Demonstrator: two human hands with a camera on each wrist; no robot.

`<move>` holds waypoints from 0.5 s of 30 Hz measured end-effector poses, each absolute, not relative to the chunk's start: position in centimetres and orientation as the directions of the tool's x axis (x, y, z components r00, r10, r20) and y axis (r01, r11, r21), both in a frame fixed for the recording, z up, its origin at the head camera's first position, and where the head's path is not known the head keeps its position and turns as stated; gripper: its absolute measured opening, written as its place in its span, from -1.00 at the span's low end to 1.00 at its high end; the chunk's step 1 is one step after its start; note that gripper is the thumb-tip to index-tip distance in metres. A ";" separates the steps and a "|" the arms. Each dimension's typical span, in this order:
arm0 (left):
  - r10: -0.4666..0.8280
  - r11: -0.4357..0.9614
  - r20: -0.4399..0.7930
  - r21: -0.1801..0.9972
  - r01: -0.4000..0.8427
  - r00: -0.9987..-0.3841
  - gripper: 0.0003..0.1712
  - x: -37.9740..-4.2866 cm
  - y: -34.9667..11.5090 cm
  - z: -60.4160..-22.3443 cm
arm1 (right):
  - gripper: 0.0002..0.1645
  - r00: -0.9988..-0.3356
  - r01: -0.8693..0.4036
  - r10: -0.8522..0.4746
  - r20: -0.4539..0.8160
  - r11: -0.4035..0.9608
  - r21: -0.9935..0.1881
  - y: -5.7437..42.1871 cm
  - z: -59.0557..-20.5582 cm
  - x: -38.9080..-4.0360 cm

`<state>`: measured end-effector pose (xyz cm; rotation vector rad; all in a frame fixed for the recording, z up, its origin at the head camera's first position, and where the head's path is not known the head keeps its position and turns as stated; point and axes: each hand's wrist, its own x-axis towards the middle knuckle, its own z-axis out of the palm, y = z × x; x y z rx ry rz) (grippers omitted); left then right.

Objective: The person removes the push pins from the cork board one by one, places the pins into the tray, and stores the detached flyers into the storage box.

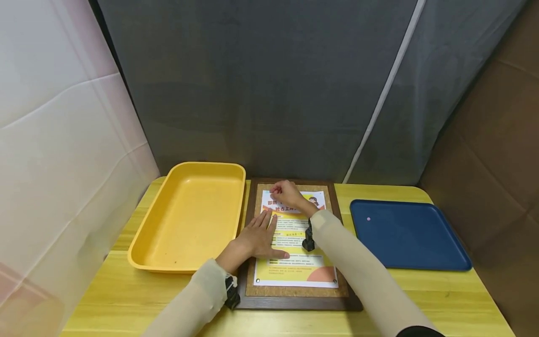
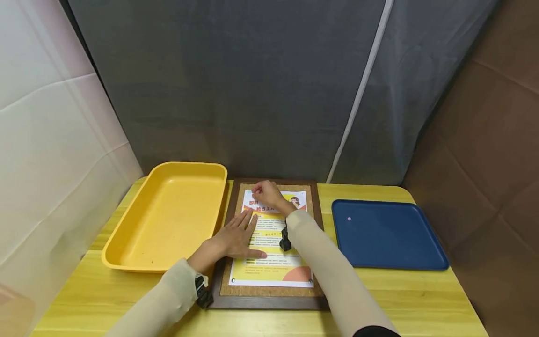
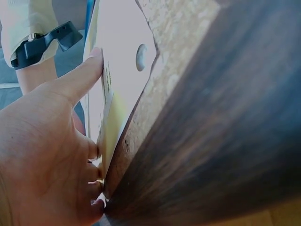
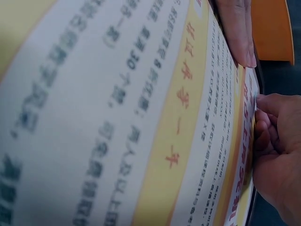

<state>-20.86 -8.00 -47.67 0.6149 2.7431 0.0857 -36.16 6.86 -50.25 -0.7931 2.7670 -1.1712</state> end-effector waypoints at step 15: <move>0.413 0.910 -0.334 0.109 0.400 -0.848 0.42 -21.1 -7.8 -47.3 | -0.86 -0.914 -0.362 -0.388 0.122 0.641 -0.677 5.8 -50.2 -36.4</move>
